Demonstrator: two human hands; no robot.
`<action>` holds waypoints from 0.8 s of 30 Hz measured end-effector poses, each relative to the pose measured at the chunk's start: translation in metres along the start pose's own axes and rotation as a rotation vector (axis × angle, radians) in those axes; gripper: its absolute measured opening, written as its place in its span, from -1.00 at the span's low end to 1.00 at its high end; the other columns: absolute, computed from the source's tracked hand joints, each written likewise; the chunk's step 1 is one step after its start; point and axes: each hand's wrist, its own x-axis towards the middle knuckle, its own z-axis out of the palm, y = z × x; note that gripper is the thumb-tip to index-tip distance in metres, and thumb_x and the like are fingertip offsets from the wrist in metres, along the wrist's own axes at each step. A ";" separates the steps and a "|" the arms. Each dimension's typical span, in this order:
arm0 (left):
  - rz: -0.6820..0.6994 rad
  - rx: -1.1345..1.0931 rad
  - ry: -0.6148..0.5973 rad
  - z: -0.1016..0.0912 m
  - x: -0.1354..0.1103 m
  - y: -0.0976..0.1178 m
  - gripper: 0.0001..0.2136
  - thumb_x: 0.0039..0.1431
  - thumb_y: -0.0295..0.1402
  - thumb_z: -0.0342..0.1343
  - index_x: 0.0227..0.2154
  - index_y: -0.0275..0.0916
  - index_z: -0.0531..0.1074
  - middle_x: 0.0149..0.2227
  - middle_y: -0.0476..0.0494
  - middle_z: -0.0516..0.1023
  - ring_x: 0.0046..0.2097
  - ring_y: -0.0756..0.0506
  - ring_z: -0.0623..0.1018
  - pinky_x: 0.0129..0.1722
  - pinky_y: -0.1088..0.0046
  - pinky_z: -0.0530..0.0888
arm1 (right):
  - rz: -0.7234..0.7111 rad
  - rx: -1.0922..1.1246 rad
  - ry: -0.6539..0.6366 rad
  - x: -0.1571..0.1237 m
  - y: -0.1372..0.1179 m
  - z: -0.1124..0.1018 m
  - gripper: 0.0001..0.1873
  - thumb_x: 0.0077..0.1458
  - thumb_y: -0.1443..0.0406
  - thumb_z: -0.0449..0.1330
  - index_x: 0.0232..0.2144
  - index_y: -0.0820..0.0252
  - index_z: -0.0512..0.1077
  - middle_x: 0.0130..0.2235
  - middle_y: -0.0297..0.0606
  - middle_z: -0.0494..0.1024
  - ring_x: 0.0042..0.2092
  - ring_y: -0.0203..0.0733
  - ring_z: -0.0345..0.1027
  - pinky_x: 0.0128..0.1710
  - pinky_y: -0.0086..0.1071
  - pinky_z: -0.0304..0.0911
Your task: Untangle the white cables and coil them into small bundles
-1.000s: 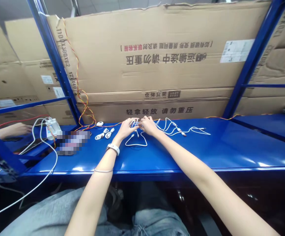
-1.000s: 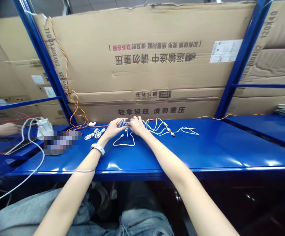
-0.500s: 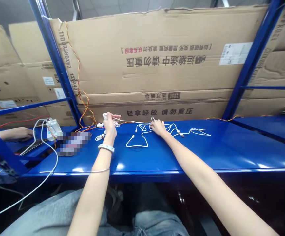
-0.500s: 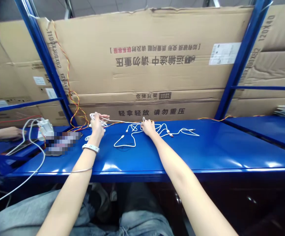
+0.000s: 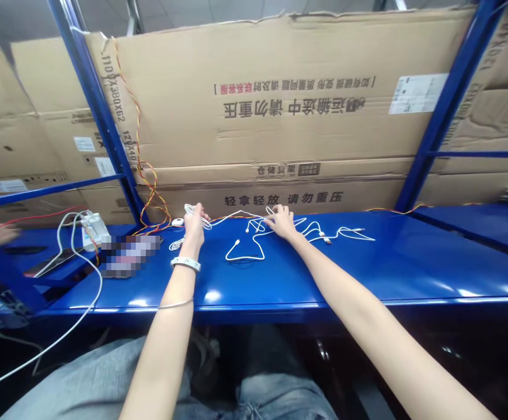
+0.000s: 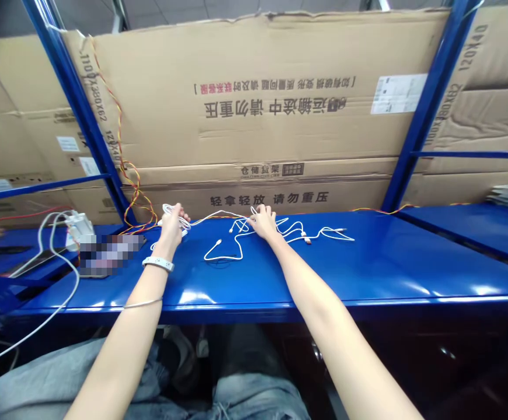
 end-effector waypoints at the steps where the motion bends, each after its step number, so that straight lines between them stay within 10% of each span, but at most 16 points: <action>1: 0.045 0.131 -0.061 0.002 -0.003 -0.002 -0.74 0.08 -0.15 0.19 -0.47 -0.25 0.33 -0.59 0.09 0.31 -0.53 0.05 0.40 -0.37 0.49 0.43 | -0.002 0.031 0.001 0.001 -0.001 0.000 -0.65 0.23 0.07 0.08 -0.21 0.06 0.60 0.05 -0.08 0.28 0.09 0.07 0.08 0.04 -0.09 0.07; 8: 0.439 0.763 -0.769 0.017 -0.026 -0.012 -0.59 -0.05 -0.22 0.32 -0.10 -0.20 0.49 -0.13 -0.16 0.45 -0.04 -0.16 0.47 0.03 0.27 0.39 | -0.025 0.167 -0.042 0.003 -0.011 -0.003 -0.65 0.22 0.08 0.09 -0.34 0.09 0.61 0.05 -0.13 0.32 0.13 0.04 0.05 0.11 -0.06 0.02; 12: 0.625 1.009 -0.912 0.019 -0.029 -0.022 -0.34 -0.15 -0.43 0.36 0.11 -0.13 0.36 -0.10 -0.14 0.30 -0.04 -0.16 0.41 0.04 0.23 0.40 | 0.003 0.244 -0.089 0.005 -0.016 -0.005 -0.60 0.23 0.07 0.07 -0.44 0.10 0.60 0.08 -0.17 0.35 0.16 0.05 0.02 0.15 -0.04 -0.04; 19: 0.921 1.102 -0.833 0.030 -0.036 -0.028 -0.63 0.05 -0.62 0.04 -0.08 -0.18 0.45 0.00 -0.24 0.27 0.02 -0.17 0.36 0.01 0.23 0.41 | -0.126 0.213 -0.192 0.006 -0.021 -0.002 -0.61 0.21 0.06 0.08 -0.43 0.06 0.61 0.08 -0.21 0.38 0.16 0.06 0.01 0.15 -0.03 -0.05; 24: 0.611 0.743 -0.386 0.029 -0.029 -0.021 -0.81 0.28 -0.30 -0.08 -0.38 -0.23 0.38 -0.26 -0.18 0.46 -0.17 -0.10 0.46 -0.06 0.28 0.42 | -0.190 0.082 -0.239 0.003 -0.018 0.001 -0.66 0.12 -0.03 0.17 -0.25 -0.01 0.60 0.05 -0.16 0.39 0.12 0.09 0.07 0.09 -0.03 0.02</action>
